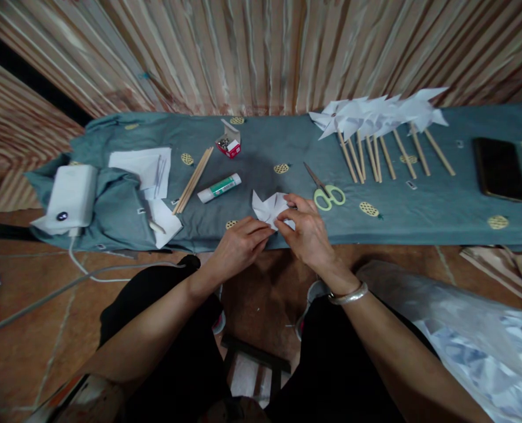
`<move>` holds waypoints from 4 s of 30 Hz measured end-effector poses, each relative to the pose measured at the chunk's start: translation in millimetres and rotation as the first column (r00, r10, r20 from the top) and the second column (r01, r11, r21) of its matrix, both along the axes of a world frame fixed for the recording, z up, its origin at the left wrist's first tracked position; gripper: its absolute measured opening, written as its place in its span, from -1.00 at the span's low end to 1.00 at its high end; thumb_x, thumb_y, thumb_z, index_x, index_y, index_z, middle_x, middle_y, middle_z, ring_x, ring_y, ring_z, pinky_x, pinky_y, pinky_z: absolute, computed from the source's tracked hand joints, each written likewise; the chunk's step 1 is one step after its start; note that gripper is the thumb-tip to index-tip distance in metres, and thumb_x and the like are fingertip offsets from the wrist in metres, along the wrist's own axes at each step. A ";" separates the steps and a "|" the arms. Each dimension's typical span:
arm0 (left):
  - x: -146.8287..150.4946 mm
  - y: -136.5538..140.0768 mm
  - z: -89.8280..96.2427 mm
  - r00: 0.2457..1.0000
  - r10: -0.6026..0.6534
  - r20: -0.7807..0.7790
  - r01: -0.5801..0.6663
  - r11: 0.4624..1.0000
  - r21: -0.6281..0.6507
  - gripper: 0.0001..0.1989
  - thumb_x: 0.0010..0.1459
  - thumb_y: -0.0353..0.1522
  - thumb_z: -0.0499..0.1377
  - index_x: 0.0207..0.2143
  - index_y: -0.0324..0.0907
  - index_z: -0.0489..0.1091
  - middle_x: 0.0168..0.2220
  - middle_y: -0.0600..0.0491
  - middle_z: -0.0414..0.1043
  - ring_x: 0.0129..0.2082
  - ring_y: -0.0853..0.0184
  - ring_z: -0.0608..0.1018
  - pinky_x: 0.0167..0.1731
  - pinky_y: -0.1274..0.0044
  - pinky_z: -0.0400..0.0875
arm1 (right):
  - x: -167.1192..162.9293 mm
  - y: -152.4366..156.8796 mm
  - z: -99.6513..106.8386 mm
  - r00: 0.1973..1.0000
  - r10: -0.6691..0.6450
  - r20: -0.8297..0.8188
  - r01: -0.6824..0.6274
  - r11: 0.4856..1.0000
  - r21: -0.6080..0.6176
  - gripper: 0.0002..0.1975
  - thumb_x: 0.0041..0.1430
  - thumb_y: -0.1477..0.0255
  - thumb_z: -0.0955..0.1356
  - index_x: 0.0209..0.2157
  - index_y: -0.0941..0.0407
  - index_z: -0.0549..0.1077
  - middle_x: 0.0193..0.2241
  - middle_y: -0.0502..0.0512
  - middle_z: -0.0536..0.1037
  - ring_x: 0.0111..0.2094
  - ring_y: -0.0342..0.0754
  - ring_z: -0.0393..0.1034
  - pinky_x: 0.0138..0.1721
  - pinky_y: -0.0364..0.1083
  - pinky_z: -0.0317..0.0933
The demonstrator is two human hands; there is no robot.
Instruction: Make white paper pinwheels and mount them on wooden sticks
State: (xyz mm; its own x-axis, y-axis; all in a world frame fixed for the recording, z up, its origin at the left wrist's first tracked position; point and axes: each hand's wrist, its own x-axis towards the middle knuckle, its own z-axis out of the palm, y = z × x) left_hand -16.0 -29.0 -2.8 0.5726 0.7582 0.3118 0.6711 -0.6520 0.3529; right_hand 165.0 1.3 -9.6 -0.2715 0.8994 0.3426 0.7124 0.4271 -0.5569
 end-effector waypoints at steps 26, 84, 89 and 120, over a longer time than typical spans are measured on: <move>1.4 0.5 -1.2 1.000 0.002 0.002 -0.002 1.000 0.018 -0.81 0.27 -0.46 0.04 -0.19 -0.28 0.45 -0.22 -0.05 0.48 -0.20 0.28 0.47 -0.18 0.45 0.46 | -0.9 -0.5 0.0 1.000 0.005 0.018 -0.005 1.000 -0.022 -0.92 0.13 0.43 0.38 -0.41 0.08 0.53 -0.02 0.19 0.49 -0.05 0.14 0.38 0.00 0.18 0.29; 4.5 0.0 -5.8 0.996 0.091 0.004 -0.091 0.996 -0.019 -0.80 0.22 -0.48 0.10 -0.16 -0.22 0.48 -0.22 0.00 0.50 -0.21 0.24 0.46 -0.18 0.41 0.37 | 3.0 -1.2 -0.8 0.997 -0.007 0.077 0.007 1.000 -0.004 -0.60 0.14 0.58 0.17 -0.16 0.09 0.57 0.10 0.19 0.42 0.25 0.14 0.13 0.16 0.21 0.13; 4.5 0.2 -5.2 0.996 0.092 0.013 -0.092 0.995 -0.038 -0.81 0.21 -0.47 0.10 -0.18 -0.21 0.49 -0.22 -0.02 0.49 -0.20 0.25 0.47 -0.17 0.40 0.38 | 9.5 5.2 2.6 0.997 -0.082 -0.008 0.082 0.996 -0.031 -0.63 0.17 0.47 0.21 -0.06 0.18 0.50 -0.02 0.28 0.52 0.01 0.11 0.41 0.06 0.12 0.28; -12.1 6.5 9.6 0.966 0.204 0.156 -0.196 0.978 -0.068 -0.83 0.21 -0.41 0.12 -0.21 -0.22 0.50 -0.22 -0.05 0.49 -0.17 0.25 0.48 -0.12 0.39 0.40 | -3.8 -12.6 3.7 0.942 0.042 0.333 -0.069 0.995 0.068 -0.58 0.18 0.58 0.19 -0.02 0.15 0.52 0.22 0.28 0.26 0.20 0.21 0.11 0.09 0.22 0.18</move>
State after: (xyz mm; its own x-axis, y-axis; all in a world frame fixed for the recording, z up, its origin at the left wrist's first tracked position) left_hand -28.2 -22.4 6.8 0.3529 0.8698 0.3448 0.7174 -0.4881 0.4970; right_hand 161.1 -11.3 -5.9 -0.4299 0.8541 0.2927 0.8247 0.5034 -0.2576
